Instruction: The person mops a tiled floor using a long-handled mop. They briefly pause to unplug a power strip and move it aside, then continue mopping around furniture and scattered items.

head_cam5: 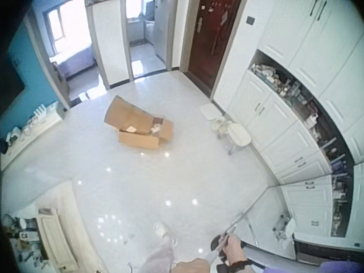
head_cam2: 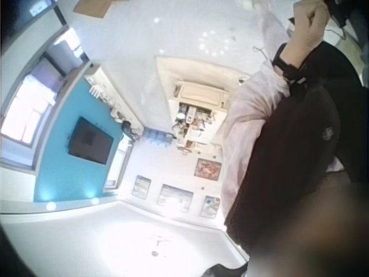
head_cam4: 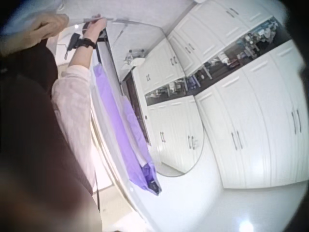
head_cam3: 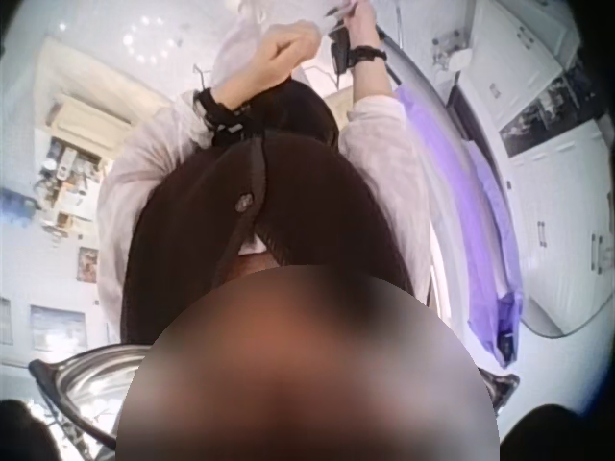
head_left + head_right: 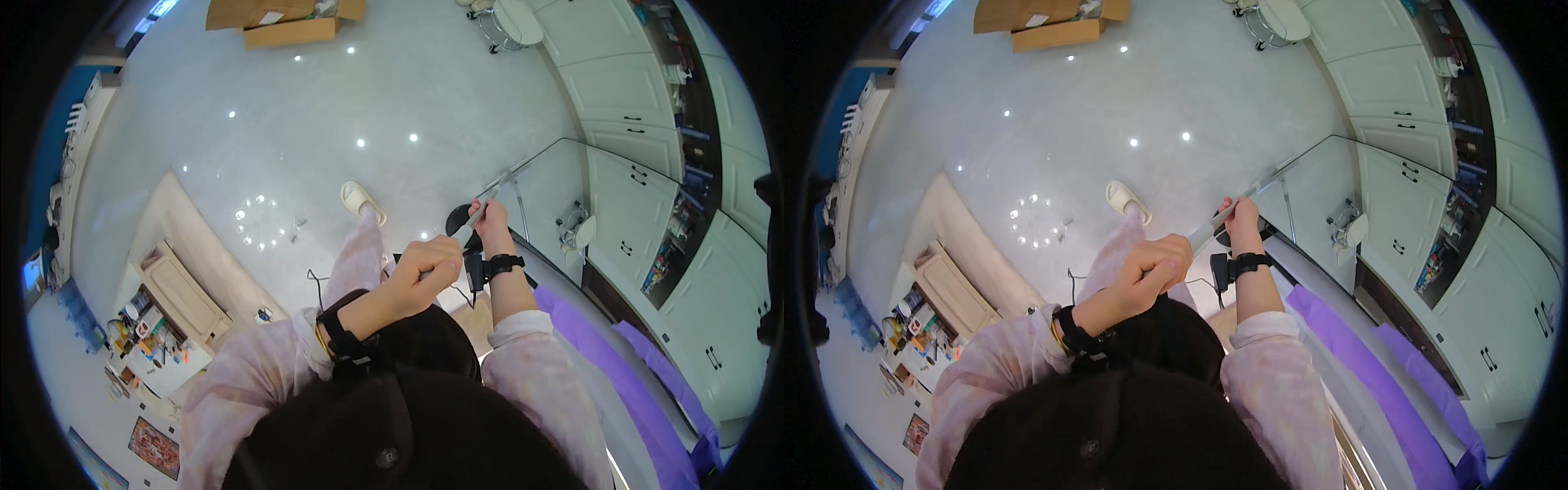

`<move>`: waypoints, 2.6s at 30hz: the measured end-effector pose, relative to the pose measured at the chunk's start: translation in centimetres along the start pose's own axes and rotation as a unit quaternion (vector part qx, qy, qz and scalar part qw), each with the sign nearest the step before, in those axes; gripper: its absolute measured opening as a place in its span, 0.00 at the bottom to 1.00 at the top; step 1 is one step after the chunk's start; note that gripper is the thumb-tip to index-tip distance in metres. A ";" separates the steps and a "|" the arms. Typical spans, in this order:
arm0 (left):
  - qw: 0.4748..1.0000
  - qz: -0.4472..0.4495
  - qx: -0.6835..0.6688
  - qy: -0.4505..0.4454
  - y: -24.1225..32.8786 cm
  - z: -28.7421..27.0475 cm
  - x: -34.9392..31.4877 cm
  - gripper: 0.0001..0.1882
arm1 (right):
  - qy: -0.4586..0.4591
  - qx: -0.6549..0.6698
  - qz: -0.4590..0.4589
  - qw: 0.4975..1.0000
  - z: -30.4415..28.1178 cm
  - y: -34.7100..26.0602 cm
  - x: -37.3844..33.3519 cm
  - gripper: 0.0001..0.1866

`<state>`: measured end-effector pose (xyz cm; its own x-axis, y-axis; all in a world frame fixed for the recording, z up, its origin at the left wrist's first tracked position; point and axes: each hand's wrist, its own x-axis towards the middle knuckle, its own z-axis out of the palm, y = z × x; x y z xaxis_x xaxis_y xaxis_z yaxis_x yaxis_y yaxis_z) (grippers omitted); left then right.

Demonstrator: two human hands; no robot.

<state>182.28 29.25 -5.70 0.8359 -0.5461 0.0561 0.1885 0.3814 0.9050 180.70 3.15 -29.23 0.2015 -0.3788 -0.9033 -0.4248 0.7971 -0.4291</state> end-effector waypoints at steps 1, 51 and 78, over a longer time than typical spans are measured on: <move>1.000 0.008 -0.005 0.007 -0.1 -0.5 1.1 0.15 | -0.011 -0.011 -0.012 1.000 1.3 -0.3 0.2 0.10; 0.980 0.048 -0.028 0.190 -12.9 11.2 30.8 0.15 | -0.028 -0.154 -0.083 0.984 7.0 -31.9 20.2 0.01; 0.485 0.176 -0.030 0.856 12.3 11.4 -0.9 0.23 | -0.401 -0.585 0.128 0.693 21.6 8.1 -16.2 0.51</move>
<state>177.98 25.94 10.19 0.0150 0.9610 -0.2760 -0.1501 0.2750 0.9496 193.06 25.95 -18.09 0.2142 0.4626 -0.8603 -0.8677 -0.3143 -0.3851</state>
